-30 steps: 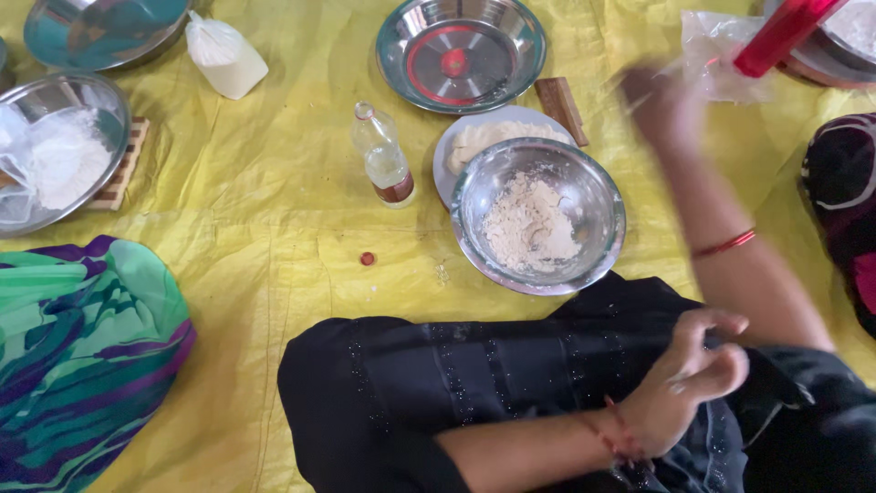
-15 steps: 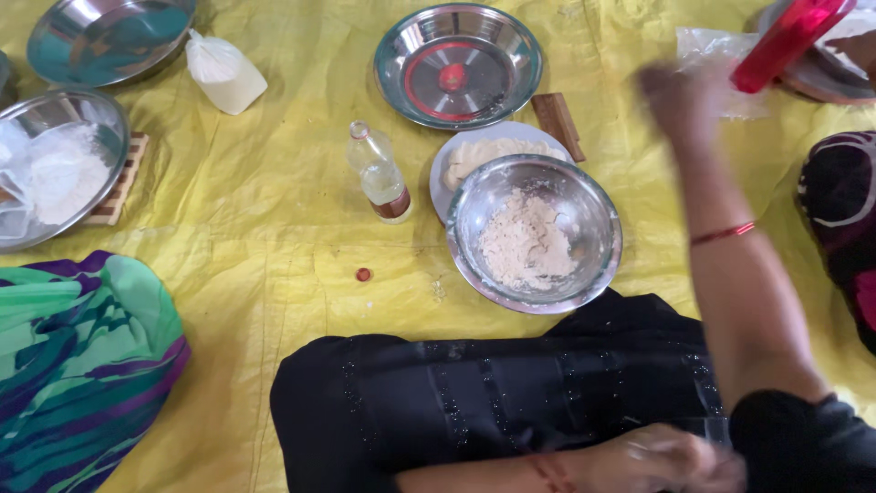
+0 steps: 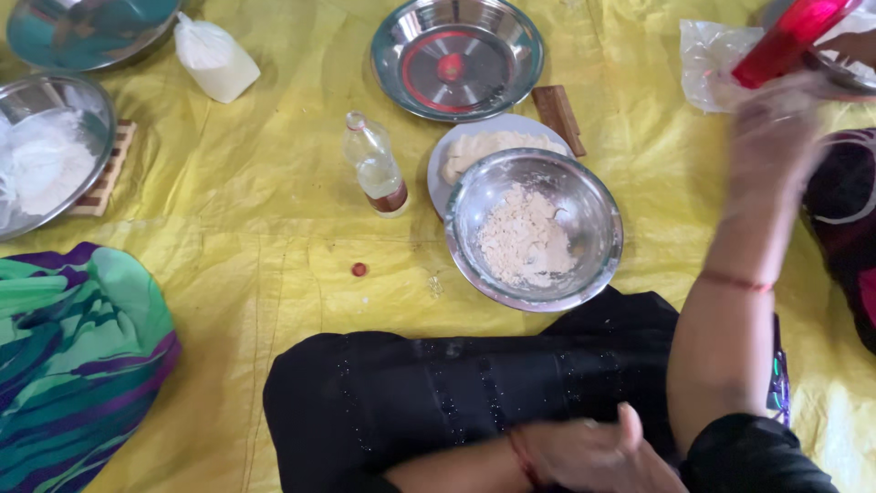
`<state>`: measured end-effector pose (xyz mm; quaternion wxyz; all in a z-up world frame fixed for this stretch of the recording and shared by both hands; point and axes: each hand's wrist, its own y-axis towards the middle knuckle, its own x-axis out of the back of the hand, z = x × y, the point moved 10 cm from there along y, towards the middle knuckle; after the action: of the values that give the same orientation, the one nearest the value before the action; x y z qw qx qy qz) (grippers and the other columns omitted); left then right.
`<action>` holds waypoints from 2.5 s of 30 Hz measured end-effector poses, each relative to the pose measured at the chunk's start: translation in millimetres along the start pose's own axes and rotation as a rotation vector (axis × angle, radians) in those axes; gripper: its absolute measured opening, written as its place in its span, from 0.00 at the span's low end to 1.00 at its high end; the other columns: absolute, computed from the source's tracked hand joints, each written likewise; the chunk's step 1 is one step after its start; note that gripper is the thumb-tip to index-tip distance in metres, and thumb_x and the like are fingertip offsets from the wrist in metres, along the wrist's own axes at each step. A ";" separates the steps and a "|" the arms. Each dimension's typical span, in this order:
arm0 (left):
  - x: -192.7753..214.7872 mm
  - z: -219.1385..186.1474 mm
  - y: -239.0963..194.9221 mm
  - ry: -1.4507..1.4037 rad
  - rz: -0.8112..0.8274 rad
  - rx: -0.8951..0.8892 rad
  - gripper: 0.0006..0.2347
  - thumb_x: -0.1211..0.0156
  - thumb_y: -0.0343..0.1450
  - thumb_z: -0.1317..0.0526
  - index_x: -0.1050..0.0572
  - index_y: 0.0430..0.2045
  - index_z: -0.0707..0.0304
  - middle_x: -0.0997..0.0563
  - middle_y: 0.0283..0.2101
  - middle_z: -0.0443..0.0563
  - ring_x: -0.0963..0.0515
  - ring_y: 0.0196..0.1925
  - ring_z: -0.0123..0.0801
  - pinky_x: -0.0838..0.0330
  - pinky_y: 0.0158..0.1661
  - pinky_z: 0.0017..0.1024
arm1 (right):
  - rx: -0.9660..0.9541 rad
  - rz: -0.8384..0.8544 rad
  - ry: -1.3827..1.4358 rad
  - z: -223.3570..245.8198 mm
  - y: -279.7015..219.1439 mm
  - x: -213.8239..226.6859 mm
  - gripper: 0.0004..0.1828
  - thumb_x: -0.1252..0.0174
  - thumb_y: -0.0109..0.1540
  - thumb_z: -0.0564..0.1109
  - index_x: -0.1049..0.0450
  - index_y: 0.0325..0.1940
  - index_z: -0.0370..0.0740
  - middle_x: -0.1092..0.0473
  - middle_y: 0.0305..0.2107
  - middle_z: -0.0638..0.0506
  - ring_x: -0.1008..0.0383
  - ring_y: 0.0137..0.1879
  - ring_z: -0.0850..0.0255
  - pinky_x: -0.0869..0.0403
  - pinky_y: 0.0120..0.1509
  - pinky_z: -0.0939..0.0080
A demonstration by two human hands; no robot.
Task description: The person kneads dough in a metal bowl, then transfers it to a white plate to continue kneading. They add liquid from a bottle and mix it into the dough, repeating the process of kneading and transferring between the bowl and plate.
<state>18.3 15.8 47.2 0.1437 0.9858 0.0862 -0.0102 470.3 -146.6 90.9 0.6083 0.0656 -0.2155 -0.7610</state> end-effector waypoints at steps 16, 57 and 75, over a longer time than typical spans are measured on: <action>356.4 125.7 -270.1 0.410 -1.554 0.554 0.29 0.37 0.69 0.63 0.41 0.65 0.70 0.20 0.50 0.70 0.19 0.52 0.57 0.26 0.51 0.42 | 0.111 0.898 -1.000 -99.8 -192.5 -273.1 0.40 0.29 0.54 0.60 0.30 0.69 0.49 0.39 0.65 0.37 0.35 0.65 0.36 0.45 0.73 0.30; 437.5 -16.2 -368.8 1.020 -1.886 0.071 0.29 0.20 0.58 0.65 0.27 0.53 0.61 0.17 0.53 0.53 0.16 0.55 0.42 0.22 0.57 0.38 | -0.496 0.651 -0.393 -63.9 -156.4 -199.1 0.18 0.38 0.53 0.34 0.17 0.46 0.43 0.20 0.41 0.55 0.18 0.41 0.64 0.19 0.40 0.67; 366.3 -59.1 -210.9 1.922 -0.970 0.475 0.18 0.42 0.72 0.71 0.30 0.57 0.59 0.21 0.49 0.47 0.23 0.55 0.34 0.43 0.64 0.57 | -1.281 -0.117 1.259 -138.2 -213.4 -253.2 0.16 0.64 0.71 0.48 0.33 0.37 0.42 0.33 0.31 0.50 0.31 0.38 0.57 0.30 0.55 0.48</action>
<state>342.3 292.9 28.0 -0.1958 0.4466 0.5358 0.6893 392.4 96.3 -161.4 0.4939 0.1297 0.6269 -0.5884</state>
